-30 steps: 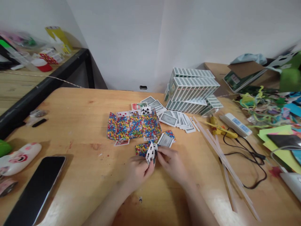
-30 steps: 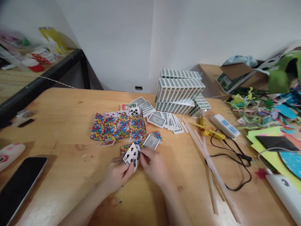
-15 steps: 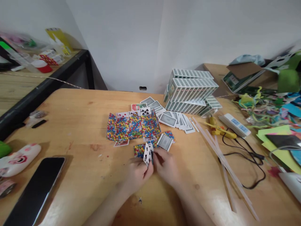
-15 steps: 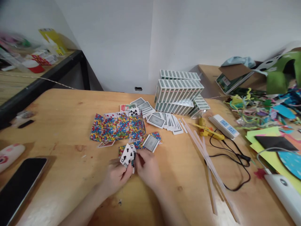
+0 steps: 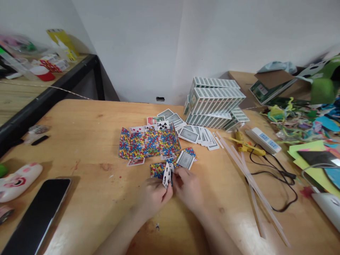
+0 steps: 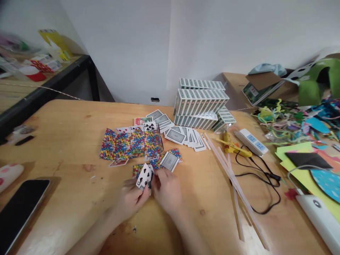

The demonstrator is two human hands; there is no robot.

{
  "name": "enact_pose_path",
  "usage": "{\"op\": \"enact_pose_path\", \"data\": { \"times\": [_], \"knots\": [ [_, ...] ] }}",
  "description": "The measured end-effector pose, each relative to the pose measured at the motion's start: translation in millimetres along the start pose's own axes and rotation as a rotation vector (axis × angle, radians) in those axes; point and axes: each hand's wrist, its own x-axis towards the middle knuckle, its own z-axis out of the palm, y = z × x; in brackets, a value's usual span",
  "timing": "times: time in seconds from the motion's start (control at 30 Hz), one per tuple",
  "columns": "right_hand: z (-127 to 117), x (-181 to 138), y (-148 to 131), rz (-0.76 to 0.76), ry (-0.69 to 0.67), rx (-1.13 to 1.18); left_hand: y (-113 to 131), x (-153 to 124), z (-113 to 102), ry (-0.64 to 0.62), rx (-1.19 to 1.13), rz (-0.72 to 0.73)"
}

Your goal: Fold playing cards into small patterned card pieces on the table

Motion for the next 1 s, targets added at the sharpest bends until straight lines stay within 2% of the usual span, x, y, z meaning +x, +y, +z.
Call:
{"op": "enact_pose_path", "data": {
  "times": [0.17,0.4,0.53,0.77,0.87,1.0],
  "knots": [
    [11.1,-4.5,-3.9,0.019,0.113,-0.134,-1.7,0.2,0.3,0.015,-0.026,-0.044],
    [2.8,2.1,-2.1,0.132,-0.029,0.232,-5.3,5.5,-5.7,0.05,-0.11,-0.054],
    [-1.2,2.5,-1.1,0.108,-0.083,0.229,-5.8,3.7,-5.0,0.039,-0.125,-0.031],
    [7.6,-3.8,-5.5,0.179,0.011,0.143,-4.1,3.9,-4.4,0.057,-0.117,-0.055],
    [4.5,-2.0,-4.6,0.191,0.016,0.337,-4.0,5.8,-7.2,0.013,-0.156,-0.085],
    [-4.6,2.7,-4.2,0.289,0.013,0.819,-1.5,5.2,-9.7,-0.096,-0.335,-0.186]
  ]
}}
